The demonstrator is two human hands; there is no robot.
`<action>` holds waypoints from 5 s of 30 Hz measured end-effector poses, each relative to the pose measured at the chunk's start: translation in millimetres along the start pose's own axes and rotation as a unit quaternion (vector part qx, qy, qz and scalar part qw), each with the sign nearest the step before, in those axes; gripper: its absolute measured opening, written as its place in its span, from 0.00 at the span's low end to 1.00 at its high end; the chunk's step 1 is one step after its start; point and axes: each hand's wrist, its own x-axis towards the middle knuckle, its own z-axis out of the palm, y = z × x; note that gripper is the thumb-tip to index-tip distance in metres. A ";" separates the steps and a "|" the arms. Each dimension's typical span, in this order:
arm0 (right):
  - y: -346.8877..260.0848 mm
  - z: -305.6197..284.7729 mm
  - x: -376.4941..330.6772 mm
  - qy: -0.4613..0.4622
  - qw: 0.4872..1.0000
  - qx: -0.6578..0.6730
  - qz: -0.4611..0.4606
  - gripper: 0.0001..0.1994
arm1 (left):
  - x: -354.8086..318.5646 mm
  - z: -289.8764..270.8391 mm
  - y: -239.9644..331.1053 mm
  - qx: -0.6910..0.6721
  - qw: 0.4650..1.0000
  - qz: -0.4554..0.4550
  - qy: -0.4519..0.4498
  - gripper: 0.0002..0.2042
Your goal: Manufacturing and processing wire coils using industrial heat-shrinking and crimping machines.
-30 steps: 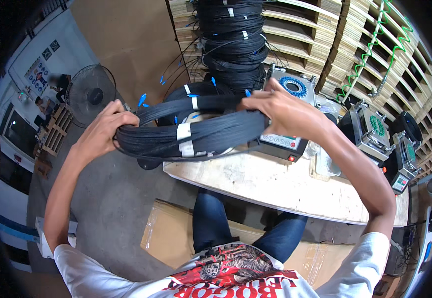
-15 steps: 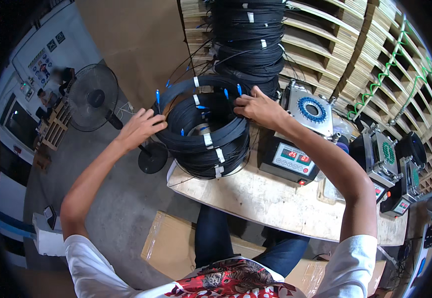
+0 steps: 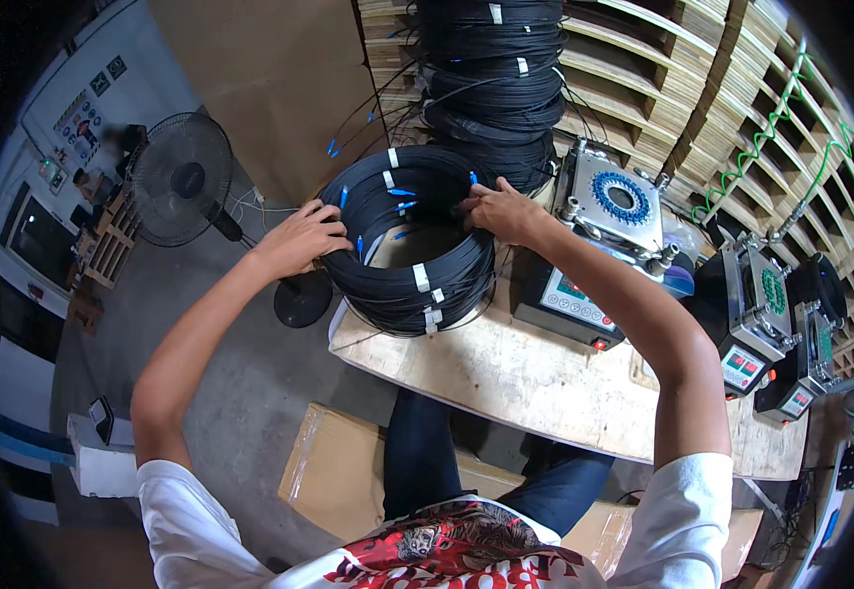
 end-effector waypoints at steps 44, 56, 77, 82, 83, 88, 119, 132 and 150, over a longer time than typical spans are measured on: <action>17.5 47.9 53.1 0.145 0.798 0.403 0.425 0.42 | 41.5 87.9 -46.9 -0.306 0.783 -0.540 0.048 0.30; 17.4 34.2 40.5 0.155 0.766 0.466 0.414 0.47 | 31.7 90.7 -47.9 -0.355 0.774 -0.518 0.077 0.27; -14.2 -87.4 -218.9 0.331 0.777 0.445 0.299 0.14 | 189.3 -171.2 133.1 -0.576 0.803 -0.145 0.036 0.19; -35.5 -96.7 -381.8 0.330 0.755 0.437 0.359 0.14 | 295.5 -225.3 246.7 -0.622 0.781 0.052 -0.034 0.20; -40.5 -95.5 -409.8 0.327 0.744 0.453 0.366 0.14 | 313.3 -232.1 266.5 -0.618 0.778 0.099 -0.054 0.20; -68.3 -84.5 -540.2 0.336 0.678 0.433 0.490 0.13 | 401.8 -255.3 361.9 -0.527 0.803 0.251 -0.122 0.20; 138.7 -15.0 -924.4 0.300 0.361 0.352 0.810 0.12 | 809.3 -357.6 443.6 -0.448 0.817 0.357 0.067 0.18; 311.4 195.8 -1131.1 0.340 0.402 0.485 0.699 0.14 | 1184.5 -306.6 721.1 -0.428 0.871 0.221 0.096 0.29; 406.0 234.4 -1217.2 0.461 0.348 0.541 0.611 0.12 | 1312.1 -382.8 724.3 -0.353 0.921 0.143 0.076 0.29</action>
